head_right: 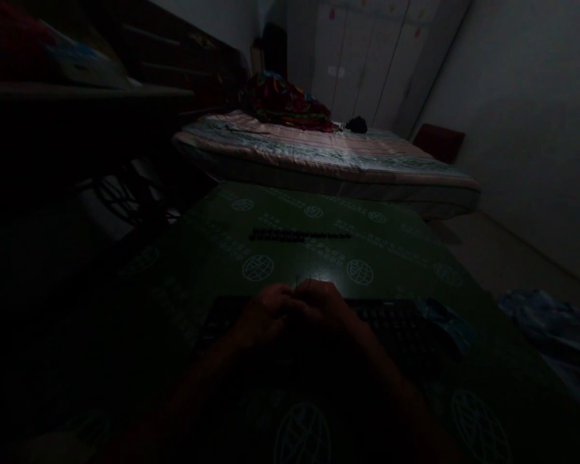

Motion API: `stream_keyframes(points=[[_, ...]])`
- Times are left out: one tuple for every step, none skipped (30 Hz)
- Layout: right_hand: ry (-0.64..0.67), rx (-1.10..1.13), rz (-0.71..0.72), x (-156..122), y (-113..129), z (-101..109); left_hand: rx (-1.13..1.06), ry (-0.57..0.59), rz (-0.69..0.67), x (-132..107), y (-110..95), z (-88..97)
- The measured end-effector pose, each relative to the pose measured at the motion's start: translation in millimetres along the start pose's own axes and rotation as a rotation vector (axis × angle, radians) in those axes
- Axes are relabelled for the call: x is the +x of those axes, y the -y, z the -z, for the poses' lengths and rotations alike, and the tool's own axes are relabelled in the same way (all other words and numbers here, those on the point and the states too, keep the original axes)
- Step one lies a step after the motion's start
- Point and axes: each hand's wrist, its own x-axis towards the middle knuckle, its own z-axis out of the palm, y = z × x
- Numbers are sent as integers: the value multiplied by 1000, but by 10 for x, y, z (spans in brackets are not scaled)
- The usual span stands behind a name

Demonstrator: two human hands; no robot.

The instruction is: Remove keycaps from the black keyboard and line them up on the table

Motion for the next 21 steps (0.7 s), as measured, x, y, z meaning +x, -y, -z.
stream_keyframes(points=[[-9,-5,6,4,-14,-16,11,-1,3,5,8,-12],[-24,-11,16,10,-33,-34,23,2,0,8,17,-21],[-45,-12,26,17,-54,-52,34,10,-4,11,24,-28],[-65,-7,32,24,-78,-69,41,16,-5,13,30,-32],[-82,6,31,29,-102,-86,46,24,-5,14,33,-33],[-99,27,26,34,-123,-102,47,29,-1,14,34,-32],[-115,56,19,37,-142,-116,44,34,4,16,32,-30],[-125,87,12,39,-158,-128,38,37,10,17,29,-27],[-134,120,5,39,-169,-137,28,41,13,20,24,-25],[-145,150,-4,38,-176,-144,17,46,15,22,19,-24],[-158,178,-14,36,-180,-150,6,48,18,25,15,-25],[-163,202,-22,33,-182,-155,-4,48,23,27,12,-26],[-165,223,-29,30,-183,-158,-12,46,30,29,10,-29],[-167,242,-36,26,-183,-162,-19,41,34,29,11,-32],[-172,263,-43,22,-183,-167,-25,37,32,29,13,-36],[-176,284,-53,18,-182,-173,-28,33,25,28,18,-41],[-182,310,-67,13,-179,-180,-29,31,17,27,24,-46],[-193,339,-87,8,-173,-189,-27,31,9,26,31,-51],[-204,370,-109,3,-164,-199,-24,30,1,25,39,-57],[-209,405,-128,-2,-152,-211,-22,28,-3,25,45,-62],[-221,446,-146,-6,-137,-222,-22,24,-1,25,49,-66]])
